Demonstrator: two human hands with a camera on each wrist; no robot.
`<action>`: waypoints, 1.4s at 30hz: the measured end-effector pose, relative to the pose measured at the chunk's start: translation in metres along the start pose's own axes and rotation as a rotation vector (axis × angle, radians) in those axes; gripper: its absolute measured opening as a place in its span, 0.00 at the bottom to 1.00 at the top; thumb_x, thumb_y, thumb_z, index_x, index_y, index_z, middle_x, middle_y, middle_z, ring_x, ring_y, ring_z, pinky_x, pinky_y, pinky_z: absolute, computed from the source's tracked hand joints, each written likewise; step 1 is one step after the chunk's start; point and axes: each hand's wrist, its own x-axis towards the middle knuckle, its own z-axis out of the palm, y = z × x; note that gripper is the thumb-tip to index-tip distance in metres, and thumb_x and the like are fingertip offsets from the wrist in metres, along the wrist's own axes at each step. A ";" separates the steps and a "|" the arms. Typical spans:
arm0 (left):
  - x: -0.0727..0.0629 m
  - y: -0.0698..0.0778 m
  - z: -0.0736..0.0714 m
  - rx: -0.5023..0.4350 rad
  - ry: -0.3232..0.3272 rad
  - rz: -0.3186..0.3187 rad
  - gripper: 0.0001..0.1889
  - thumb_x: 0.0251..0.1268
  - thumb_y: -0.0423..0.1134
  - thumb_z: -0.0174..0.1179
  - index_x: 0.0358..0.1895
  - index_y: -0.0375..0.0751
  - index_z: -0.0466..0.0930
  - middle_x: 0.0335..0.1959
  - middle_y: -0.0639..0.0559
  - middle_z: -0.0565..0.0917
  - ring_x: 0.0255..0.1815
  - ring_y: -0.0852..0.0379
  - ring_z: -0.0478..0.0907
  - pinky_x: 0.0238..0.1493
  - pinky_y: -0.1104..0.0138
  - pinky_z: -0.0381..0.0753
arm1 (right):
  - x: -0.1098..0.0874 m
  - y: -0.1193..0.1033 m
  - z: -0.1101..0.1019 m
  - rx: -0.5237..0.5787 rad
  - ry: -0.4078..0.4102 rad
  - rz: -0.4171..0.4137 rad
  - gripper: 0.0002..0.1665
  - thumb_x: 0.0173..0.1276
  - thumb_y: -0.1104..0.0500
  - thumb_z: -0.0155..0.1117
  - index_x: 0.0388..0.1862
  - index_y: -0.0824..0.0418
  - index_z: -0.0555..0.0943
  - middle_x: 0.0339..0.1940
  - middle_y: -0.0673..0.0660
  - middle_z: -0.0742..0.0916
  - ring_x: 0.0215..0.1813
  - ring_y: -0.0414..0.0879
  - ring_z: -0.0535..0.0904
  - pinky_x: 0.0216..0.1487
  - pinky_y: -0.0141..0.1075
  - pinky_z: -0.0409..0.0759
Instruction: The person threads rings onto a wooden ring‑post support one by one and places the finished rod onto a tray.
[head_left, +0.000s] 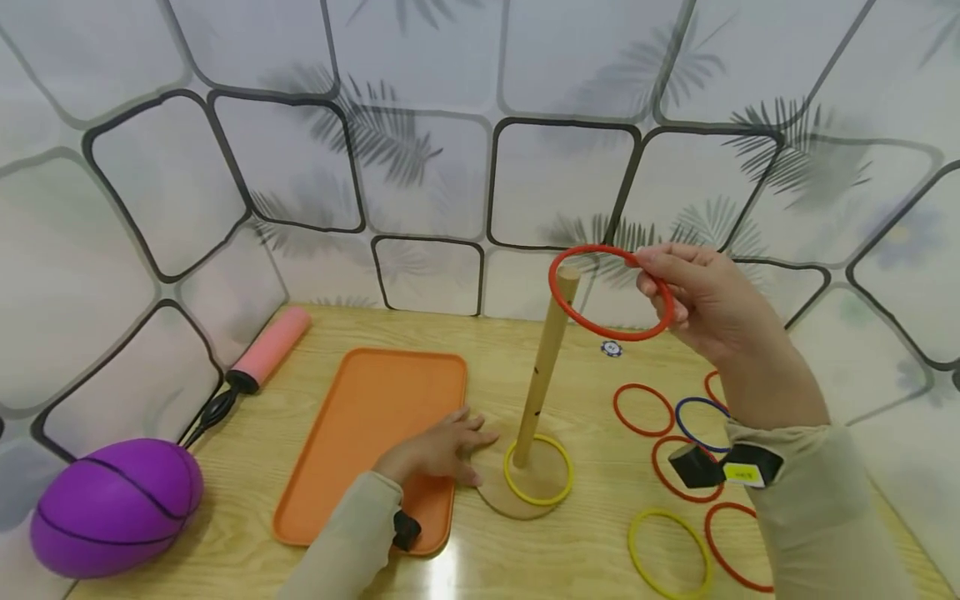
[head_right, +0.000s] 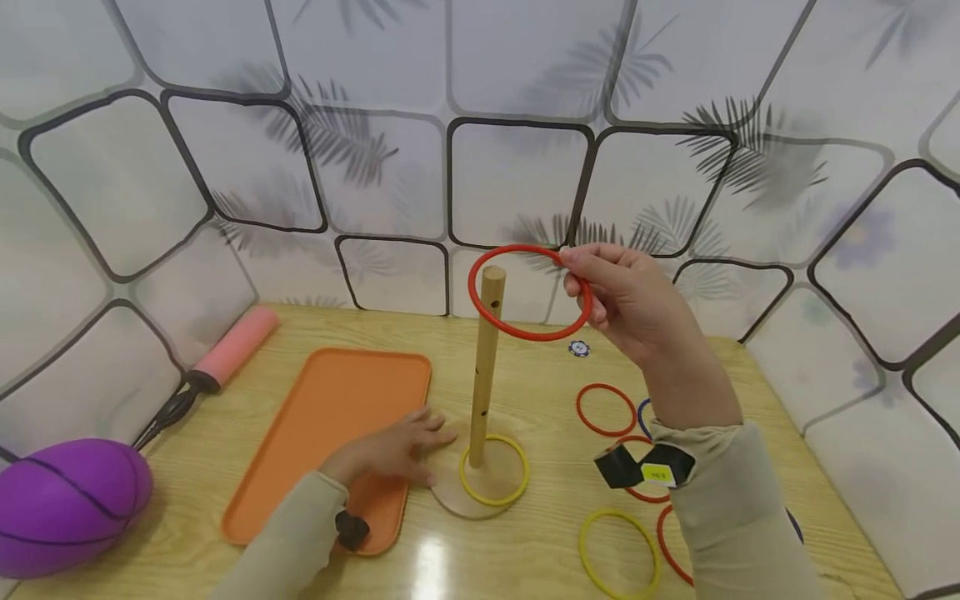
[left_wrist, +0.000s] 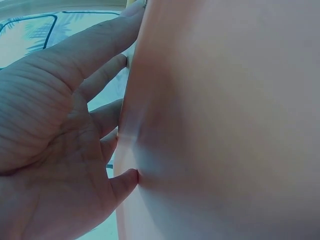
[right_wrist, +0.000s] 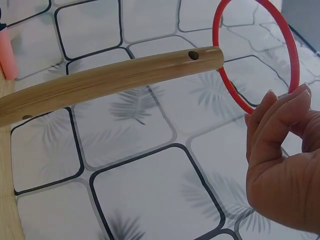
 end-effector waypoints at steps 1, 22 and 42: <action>-0.001 0.000 0.000 0.005 0.000 0.002 0.36 0.54 0.43 0.69 0.69 0.46 0.67 0.73 0.40 0.56 0.75 0.38 0.38 0.71 0.46 0.46 | 0.002 0.002 0.001 -0.008 0.006 0.004 0.12 0.73 0.66 0.50 0.36 0.70 0.81 0.20 0.58 0.82 0.12 0.39 0.74 0.14 0.23 0.69; 0.003 -0.001 -0.003 0.012 -0.010 0.014 0.37 0.54 0.44 0.69 0.69 0.47 0.66 0.74 0.41 0.56 0.75 0.39 0.37 0.71 0.46 0.45 | -0.011 0.101 -0.016 -0.122 0.099 0.138 0.10 0.72 0.60 0.55 0.32 0.59 0.80 0.21 0.50 0.81 0.13 0.33 0.72 0.15 0.21 0.69; 0.000 -0.001 -0.002 -0.005 0.004 0.018 0.36 0.55 0.45 0.68 0.69 0.47 0.67 0.74 0.40 0.55 0.75 0.38 0.36 0.70 0.44 0.45 | -0.030 0.212 -0.057 -0.415 0.329 0.296 0.17 0.70 0.55 0.59 0.44 0.70 0.76 0.23 0.53 0.82 0.14 0.36 0.69 0.17 0.28 0.69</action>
